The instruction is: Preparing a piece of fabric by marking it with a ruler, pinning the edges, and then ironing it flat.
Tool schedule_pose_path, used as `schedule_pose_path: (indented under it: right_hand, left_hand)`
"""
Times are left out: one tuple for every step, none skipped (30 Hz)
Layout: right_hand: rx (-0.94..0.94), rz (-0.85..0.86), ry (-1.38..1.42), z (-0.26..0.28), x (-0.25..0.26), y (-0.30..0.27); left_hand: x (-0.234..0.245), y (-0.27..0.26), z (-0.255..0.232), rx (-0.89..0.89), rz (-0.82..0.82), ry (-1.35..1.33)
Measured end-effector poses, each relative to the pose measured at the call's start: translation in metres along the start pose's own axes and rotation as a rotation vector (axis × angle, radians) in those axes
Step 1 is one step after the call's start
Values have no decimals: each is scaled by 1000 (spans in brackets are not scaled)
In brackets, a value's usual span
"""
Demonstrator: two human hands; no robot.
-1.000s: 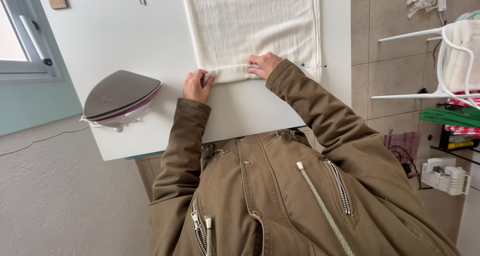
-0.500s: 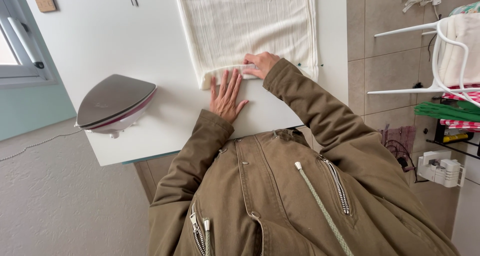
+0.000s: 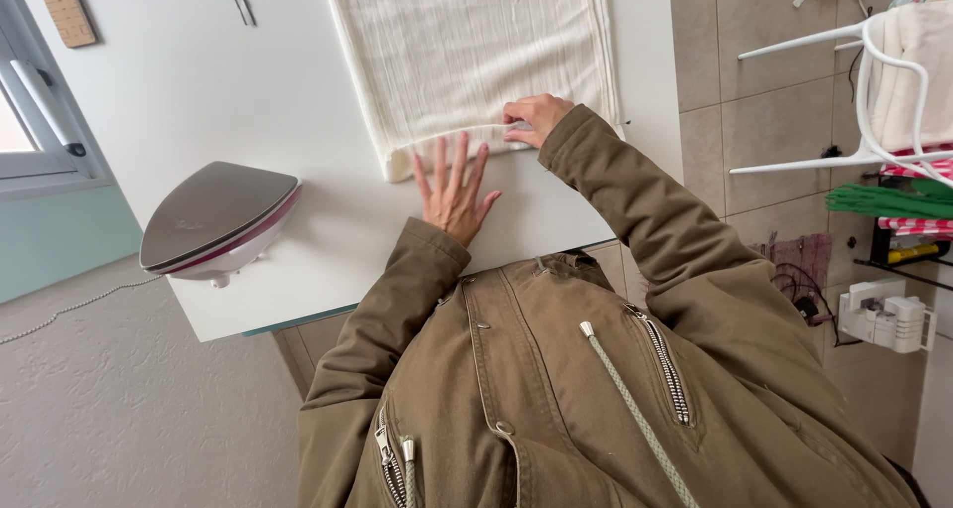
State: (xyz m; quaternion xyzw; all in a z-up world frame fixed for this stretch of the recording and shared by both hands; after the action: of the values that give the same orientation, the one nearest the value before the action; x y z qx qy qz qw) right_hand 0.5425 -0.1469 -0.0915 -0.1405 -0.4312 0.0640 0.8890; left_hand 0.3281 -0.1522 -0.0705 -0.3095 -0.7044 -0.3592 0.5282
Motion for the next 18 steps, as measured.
schedule_pose_path:
  right_hand:
    - [14,-2,7,0,0,0]
    - [28,-5,13,-1,0,-1]
    - [22,-4,15,-2,-2,-2]
    - [36,-23,9,-3,-4,-4]
    - [55,-48,0,-4,-3,-2]
    - [54,-52,-2,-6,-2,-3]
    - [28,-48,19,-9,-2,-4]
    - [2,-44,40,-13,-1,-5]
    - [-2,-47,42,-17,4,-10]
    - [-3,-34,32,-22,7,-14]
    - [-4,-18,24,-26,10,-20]
    - [-7,-17,27,-35,11,-27]
    - [51,-50,-13,-42,16,-32]
    - [109,-82,-53,-49,21,-38]
    - [109,-81,-53,-58,18,-39]
    - [115,-78,-20,-66,15,-39]
    - [122,-76,14,-75,13,-39]
    - [122,-77,14,-75,15,-35]
  left_hand:
    - [-6,4,-7,-23,40,-16]
    - [-12,8,-14,-46,80,-32]
    - [-13,8,-18,-49,83,-36]
    - [-17,8,-22,-83,145,-49]
    - [-22,10,-25,-117,201,-57]
    - [-22,12,-25,-121,197,-57]
    - [-23,13,-25,-121,206,-76]
    - [-24,15,-25,-121,214,-95]
    - [-23,16,-26,-126,216,-95]
    - [-22,17,-25,-120,222,-100]
    - [-21,16,-25,-111,229,-107]
    - [-21,15,-25,-113,233,-108]
    - [-20,16,-25,-113,227,-107]
    - [-19,16,-26,-113,221,-107]
    - [-20,16,-26,-112,221,-107]
    - [-21,16,-26,-111,217,-107]
    - [-21,16,-25,-110,212,-106]
    - [-21,17,-25,-111,212,-105]
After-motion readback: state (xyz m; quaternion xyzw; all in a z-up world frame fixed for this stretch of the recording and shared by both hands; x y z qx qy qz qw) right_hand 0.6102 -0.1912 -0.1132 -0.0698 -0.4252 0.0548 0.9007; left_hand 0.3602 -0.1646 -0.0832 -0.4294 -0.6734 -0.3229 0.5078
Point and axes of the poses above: each hand's wrist, its own y-axis towards the middle knuckle, its own x-axis out of the back of the hand, z = x × y, the point moved 5 cm from there along y, towards the middle knuckle, and after that the axes turned 1 degree about -x, right-handed, at the moved point
